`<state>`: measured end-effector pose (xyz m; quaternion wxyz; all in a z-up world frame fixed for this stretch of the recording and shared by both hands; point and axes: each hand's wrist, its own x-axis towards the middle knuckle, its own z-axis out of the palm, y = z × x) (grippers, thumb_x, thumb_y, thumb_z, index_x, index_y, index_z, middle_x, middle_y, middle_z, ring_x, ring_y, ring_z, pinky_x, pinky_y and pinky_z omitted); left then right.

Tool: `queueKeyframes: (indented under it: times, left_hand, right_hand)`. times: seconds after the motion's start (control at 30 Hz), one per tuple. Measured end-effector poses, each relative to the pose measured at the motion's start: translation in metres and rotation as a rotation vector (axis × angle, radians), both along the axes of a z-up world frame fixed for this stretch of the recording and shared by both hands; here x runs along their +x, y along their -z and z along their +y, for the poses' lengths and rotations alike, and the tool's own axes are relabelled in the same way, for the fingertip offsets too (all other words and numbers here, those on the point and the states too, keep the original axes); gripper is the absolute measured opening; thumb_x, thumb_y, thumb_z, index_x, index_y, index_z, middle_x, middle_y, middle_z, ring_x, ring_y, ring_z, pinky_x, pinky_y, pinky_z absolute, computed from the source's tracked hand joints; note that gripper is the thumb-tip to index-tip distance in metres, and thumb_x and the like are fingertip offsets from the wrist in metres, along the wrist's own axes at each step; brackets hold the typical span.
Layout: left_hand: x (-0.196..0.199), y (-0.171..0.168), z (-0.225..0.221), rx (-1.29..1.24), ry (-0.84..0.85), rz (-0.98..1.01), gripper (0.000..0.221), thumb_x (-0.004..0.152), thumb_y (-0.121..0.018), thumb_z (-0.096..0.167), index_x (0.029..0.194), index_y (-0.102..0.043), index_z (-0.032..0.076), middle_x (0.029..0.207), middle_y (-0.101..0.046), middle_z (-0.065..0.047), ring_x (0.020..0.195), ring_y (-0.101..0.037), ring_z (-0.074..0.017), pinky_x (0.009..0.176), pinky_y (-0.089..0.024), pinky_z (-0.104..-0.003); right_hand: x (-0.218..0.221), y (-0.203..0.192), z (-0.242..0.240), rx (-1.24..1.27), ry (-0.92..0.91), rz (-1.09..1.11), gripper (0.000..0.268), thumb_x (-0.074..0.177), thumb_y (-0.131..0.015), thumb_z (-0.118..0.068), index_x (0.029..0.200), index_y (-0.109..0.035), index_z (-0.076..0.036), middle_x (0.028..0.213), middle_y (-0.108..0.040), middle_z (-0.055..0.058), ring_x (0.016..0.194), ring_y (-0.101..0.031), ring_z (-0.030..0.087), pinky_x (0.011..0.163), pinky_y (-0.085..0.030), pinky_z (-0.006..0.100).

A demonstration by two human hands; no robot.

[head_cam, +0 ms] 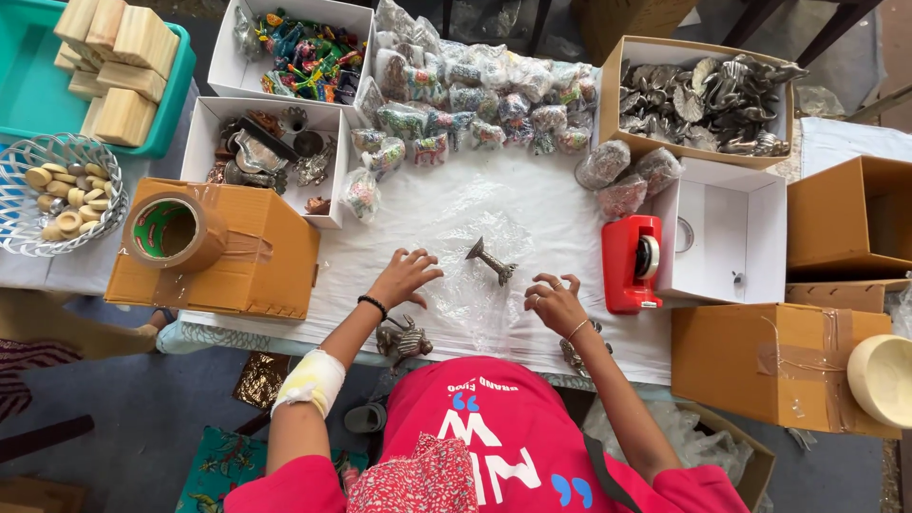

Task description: The person wraps various small decorative items, including colorful figurines and silver metal objects, in bubble wrap. They use a red tape dispenser to secure the wrapping and place the finished items into a white box.

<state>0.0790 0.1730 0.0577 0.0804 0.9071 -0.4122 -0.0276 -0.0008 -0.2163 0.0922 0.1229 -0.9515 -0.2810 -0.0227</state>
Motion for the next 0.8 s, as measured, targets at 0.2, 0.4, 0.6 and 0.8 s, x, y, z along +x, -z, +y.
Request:
queueKeyframes:
  times: [0.2, 0.4, 0.6, 0.8]
  left_hand:
    - [0.005, 0.01, -0.005, -0.008, -0.024, 0.08, 0.067, 0.063, -0.082, 0.057, 0.12, -0.065, 0.026, 0.126, -0.061, 0.003, 0.125, -0.053, -0.0196, 0.095, -0.042, -0.048]
    - [0.016, -0.019, -0.062, -0.26, -0.341, 0.28, 0.053, 0.088, -0.067, 0.064, 0.105, -0.067, 0.015, 0.101, -0.068, -0.005, 0.101, -0.064, -0.0251, 0.086, -0.051, -0.043]
    - [0.022, -0.002, -0.13, -0.459, -0.535, 0.235, 0.052, 0.087, -0.072, 0.056, 0.102, -0.065, 0.007, 0.1, -0.065, -0.013, 0.095, -0.065, -0.0329, 0.078, -0.055, -0.045]
    - [0.021, 0.011, -0.133, -0.453, -0.537, 0.233, 0.024, 0.098, -0.063, 0.032, 0.107, -0.065, 0.009, 0.102, -0.064, -0.013, 0.095, -0.065, -0.0342, 0.077, -0.054, -0.048]
  right_hand:
    - [-0.001, 0.025, -0.04, -0.062, 0.147, 0.093, 0.021, 0.083, -0.067, -0.006, 0.074, -0.073, -0.024, 0.108, -0.074, -0.015, 0.133, -0.052, 0.015, 0.103, -0.024, 0.059]
    - [-0.006, 0.043, -0.04, -0.019, 0.265, 0.201, 0.034, 0.078, -0.056, 0.001, 0.09, -0.075, -0.025, 0.112, -0.075, -0.008, 0.131, -0.057, 0.017, 0.105, -0.027, 0.055]
    - [-0.003, 0.023, 0.007, 0.048, 0.477, 0.314, 0.025, 0.09, -0.063, -0.029, 0.114, -0.071, -0.025, 0.11, -0.072, 0.002, 0.115, -0.063, 0.021, 0.101, -0.031, 0.051]
    - [-0.007, 0.017, 0.017, -0.043, 0.567, 0.403, 0.041, 0.082, -0.073, -0.049, 0.12, -0.073, -0.033, 0.143, -0.052, 0.007, 0.135, -0.046, 0.032, 0.104, -0.032, 0.053]
